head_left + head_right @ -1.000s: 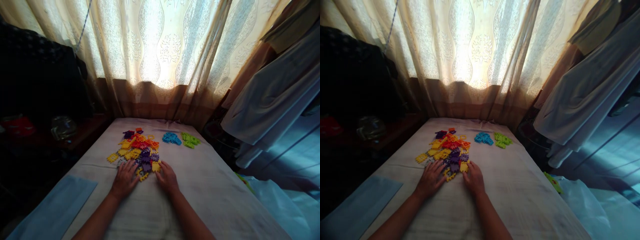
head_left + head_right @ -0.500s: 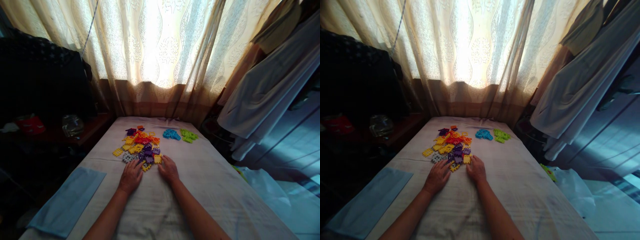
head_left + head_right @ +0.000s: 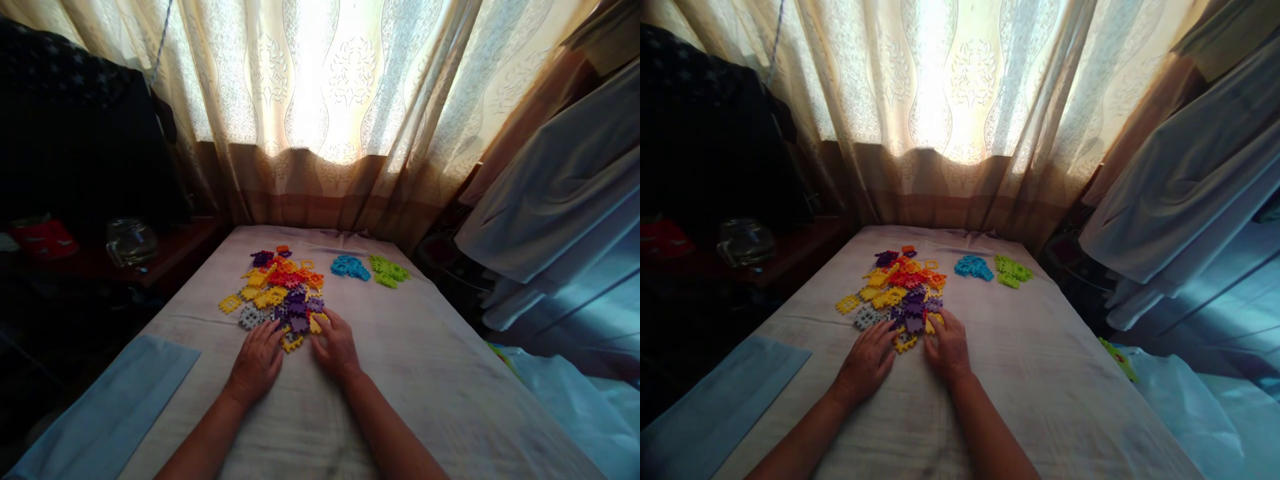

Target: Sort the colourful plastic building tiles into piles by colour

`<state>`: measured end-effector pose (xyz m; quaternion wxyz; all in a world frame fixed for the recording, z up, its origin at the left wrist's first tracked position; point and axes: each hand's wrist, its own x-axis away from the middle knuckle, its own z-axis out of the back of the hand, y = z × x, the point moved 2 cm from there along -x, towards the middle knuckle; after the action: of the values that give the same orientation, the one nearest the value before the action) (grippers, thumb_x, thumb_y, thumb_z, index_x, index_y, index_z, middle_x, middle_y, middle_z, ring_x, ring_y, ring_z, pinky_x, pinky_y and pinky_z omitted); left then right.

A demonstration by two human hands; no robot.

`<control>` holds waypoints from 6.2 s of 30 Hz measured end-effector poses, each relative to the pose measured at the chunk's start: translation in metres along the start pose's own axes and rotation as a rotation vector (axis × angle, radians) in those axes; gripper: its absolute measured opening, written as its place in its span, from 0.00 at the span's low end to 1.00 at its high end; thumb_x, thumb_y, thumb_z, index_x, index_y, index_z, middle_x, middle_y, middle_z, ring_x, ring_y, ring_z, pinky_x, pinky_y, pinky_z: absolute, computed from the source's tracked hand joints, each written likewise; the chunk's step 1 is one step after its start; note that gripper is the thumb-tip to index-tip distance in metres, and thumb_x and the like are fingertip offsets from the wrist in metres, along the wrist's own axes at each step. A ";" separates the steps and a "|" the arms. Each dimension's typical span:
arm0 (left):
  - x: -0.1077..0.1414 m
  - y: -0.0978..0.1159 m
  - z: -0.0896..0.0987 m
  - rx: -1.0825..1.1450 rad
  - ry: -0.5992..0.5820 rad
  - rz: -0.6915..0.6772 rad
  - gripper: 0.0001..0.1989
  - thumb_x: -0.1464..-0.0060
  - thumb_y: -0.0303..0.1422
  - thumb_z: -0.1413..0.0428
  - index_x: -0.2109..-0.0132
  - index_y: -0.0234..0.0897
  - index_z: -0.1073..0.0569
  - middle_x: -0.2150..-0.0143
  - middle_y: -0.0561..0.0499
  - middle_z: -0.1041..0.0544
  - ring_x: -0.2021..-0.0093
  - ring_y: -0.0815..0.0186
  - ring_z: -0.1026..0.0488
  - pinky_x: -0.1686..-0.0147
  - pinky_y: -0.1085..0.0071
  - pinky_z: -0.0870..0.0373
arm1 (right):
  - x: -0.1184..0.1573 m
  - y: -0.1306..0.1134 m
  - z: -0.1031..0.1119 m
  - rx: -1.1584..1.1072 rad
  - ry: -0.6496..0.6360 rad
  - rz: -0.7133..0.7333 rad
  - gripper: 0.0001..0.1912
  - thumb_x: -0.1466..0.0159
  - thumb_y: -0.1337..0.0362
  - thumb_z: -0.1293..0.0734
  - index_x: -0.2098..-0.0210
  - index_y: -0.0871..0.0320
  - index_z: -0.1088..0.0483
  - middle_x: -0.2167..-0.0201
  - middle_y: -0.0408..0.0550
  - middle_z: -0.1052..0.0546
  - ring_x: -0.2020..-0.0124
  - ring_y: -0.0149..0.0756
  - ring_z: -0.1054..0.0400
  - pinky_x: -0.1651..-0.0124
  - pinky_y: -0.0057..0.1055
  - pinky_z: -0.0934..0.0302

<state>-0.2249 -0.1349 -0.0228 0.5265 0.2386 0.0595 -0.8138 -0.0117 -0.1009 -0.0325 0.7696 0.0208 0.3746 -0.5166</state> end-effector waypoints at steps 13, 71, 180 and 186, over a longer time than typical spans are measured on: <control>0.002 -0.004 -0.004 -0.015 0.009 0.021 0.20 0.41 0.34 0.51 0.42 0.42 0.30 0.37 0.45 0.31 0.35 0.56 0.38 0.36 0.52 0.40 | -0.014 -0.014 0.007 -0.154 0.113 0.098 0.11 0.34 0.64 0.38 0.58 0.50 0.23 0.46 0.51 0.27 0.44 0.41 0.35 0.41 0.42 0.40; 0.000 -0.026 -0.012 0.113 0.078 0.057 0.16 0.42 0.39 0.49 0.48 0.44 0.26 0.43 0.47 0.26 0.38 0.53 0.34 0.40 0.47 0.38 | -0.075 0.022 -0.010 0.113 -0.348 -0.296 0.20 0.41 0.57 0.32 0.50 0.54 0.27 0.54 0.51 0.24 0.53 0.40 0.32 0.50 0.32 0.42; 0.000 -0.020 -0.005 0.149 0.044 0.062 0.16 0.42 0.38 0.49 0.49 0.44 0.25 0.42 0.46 0.27 0.37 0.52 0.36 0.40 0.45 0.39 | -0.087 0.023 -0.010 0.148 -0.536 -0.366 0.16 0.41 0.64 0.34 0.54 0.46 0.24 0.41 0.47 0.32 0.39 0.42 0.41 0.43 0.39 0.45; 0.001 -0.020 -0.008 0.153 0.073 0.074 0.15 0.42 0.37 0.48 0.49 0.44 0.25 0.42 0.46 0.27 0.38 0.53 0.35 0.39 0.46 0.40 | -0.090 0.035 -0.011 0.103 -0.525 -0.376 0.07 0.42 0.65 0.34 0.66 0.51 0.24 0.52 0.46 0.25 0.47 0.40 0.34 0.48 0.34 0.43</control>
<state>-0.2403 -0.1241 -0.0334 0.5340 0.3096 0.0074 -0.7867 -0.0060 -0.0102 0.0009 0.7290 -0.1437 0.1337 -0.6557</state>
